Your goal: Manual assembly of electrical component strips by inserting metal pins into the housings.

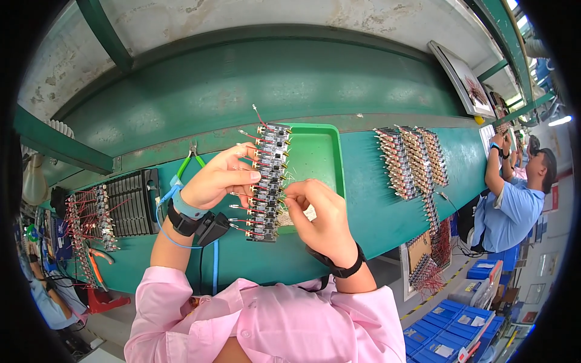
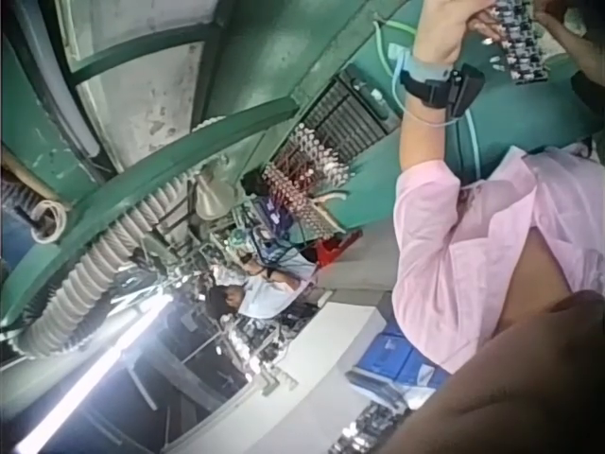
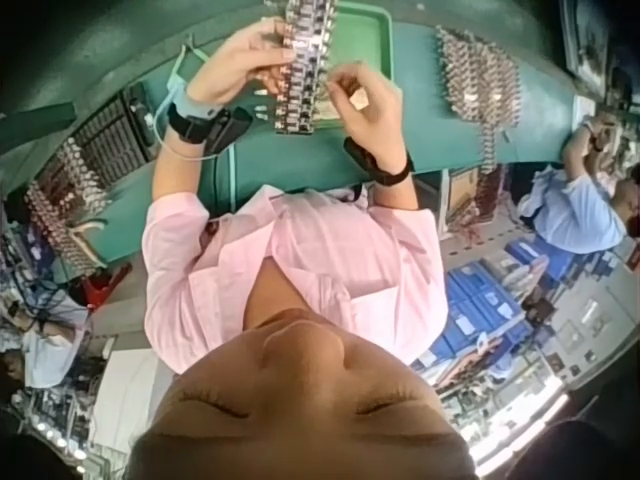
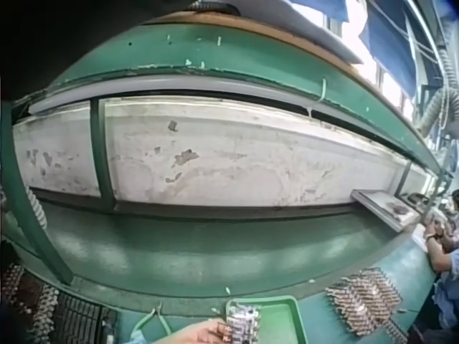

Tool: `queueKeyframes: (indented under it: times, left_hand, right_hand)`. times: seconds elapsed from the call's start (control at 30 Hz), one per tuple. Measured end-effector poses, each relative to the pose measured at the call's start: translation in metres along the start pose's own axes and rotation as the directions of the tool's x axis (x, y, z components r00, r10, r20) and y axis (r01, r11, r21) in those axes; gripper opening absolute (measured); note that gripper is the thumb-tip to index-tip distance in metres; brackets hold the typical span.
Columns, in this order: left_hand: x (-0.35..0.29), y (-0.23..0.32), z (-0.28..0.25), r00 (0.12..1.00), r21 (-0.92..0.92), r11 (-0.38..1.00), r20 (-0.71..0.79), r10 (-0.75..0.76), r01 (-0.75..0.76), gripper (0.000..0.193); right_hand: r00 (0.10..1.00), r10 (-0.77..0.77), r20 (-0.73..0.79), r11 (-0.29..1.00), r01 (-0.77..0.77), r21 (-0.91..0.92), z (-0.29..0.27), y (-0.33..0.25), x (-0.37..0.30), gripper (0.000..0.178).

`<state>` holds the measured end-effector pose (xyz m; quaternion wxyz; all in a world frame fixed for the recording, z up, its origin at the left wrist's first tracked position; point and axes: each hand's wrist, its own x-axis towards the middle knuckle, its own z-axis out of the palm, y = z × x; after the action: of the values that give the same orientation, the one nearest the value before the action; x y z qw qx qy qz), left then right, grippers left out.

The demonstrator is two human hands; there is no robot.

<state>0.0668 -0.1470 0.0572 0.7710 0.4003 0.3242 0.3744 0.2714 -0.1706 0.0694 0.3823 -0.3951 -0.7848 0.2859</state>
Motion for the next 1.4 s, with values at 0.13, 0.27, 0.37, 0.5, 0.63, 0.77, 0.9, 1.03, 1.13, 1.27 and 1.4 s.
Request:
queueKeyframes:
  times: [0.13,0.27,0.37,0.5,0.63,0.77,0.9,1.03,1.13,1.27,1.4]
  left_hand:
    - [0.0002,-0.0002,0.0008,1.000,0.004,1.000,-0.001,-0.003,0.003,0.027]
    - [-0.0006,-0.0010,0.0004,1.000,0.000,1.000,-0.004,0.000,0.000,0.026]
    - [0.0000,-0.0021,-0.0007,1.000,-0.004,1.000,-0.005,0.003,-0.003,0.026]
    - [0.0000,-0.0027,-0.0023,1.000,-0.003,1.000,-0.013,0.007,-0.007,0.026]
    - [0.0002,-0.0015,-0.0016,1.000,0.002,1.000,-0.007,0.005,-0.005,0.028]
    - [-0.0004,-0.0011,-0.0017,1.000,0.004,1.000,0.007,0.006,-0.006,0.031]
    - [-0.0003,-0.0021,-0.0027,1.000,0.004,1.000,0.011,0.010,-0.010,0.030]
    - [-0.0003,-0.0012,-0.0009,1.000,0.001,1.000,0.015,0.005,-0.005,0.029]
    - [0.0000,-0.0001,0.0013,1.000,-0.005,1.000,0.009,-0.008,0.008,0.028]
    - [-0.0002,-0.0003,0.0010,1.000,0.000,1.000,0.008,-0.013,0.013,0.028]
    - [0.0006,-0.0023,0.0004,1.000,-0.021,1.000,0.002,-0.009,0.009,0.028]
  right_hand:
    - [0.999,0.003,-0.048,0.999,0.000,0.054,0.0013,-0.0021,-0.0016,0.023]
    - [0.998,-0.053,-0.034,0.998,0.052,-0.022,0.0019,-0.0017,-0.0021,0.029]
    - [0.995,-0.087,-0.051,0.992,0.081,-0.100,0.0007,-0.0029,-0.0034,0.030]
    - [0.993,-0.110,-0.035,0.985,0.105,-0.135,-0.0018,-0.0057,-0.0040,0.032]
    - [0.990,-0.135,-0.039,0.984,0.129,-0.126,-0.0010,-0.0048,-0.0056,0.034]
    - [0.986,-0.162,-0.049,0.980,0.155,-0.125,-0.0008,-0.0061,-0.0051,0.036]
    - [0.984,-0.174,-0.038,0.978,0.168,-0.126,-0.0006,-0.0054,-0.0043,0.036]
    - [0.984,-0.174,-0.029,0.976,0.169,-0.135,0.0001,-0.0039,-0.0044,0.036]
    - [0.984,-0.178,-0.022,0.972,0.172,-0.158,-0.0003,-0.0051,-0.0039,0.036]
    - [0.981,-0.194,-0.003,0.962,0.190,-0.198,-0.0001,-0.0058,-0.0027,0.037]
    - [0.980,-0.201,0.006,0.956,0.198,-0.216,0.0002,-0.0053,-0.0026,0.037]
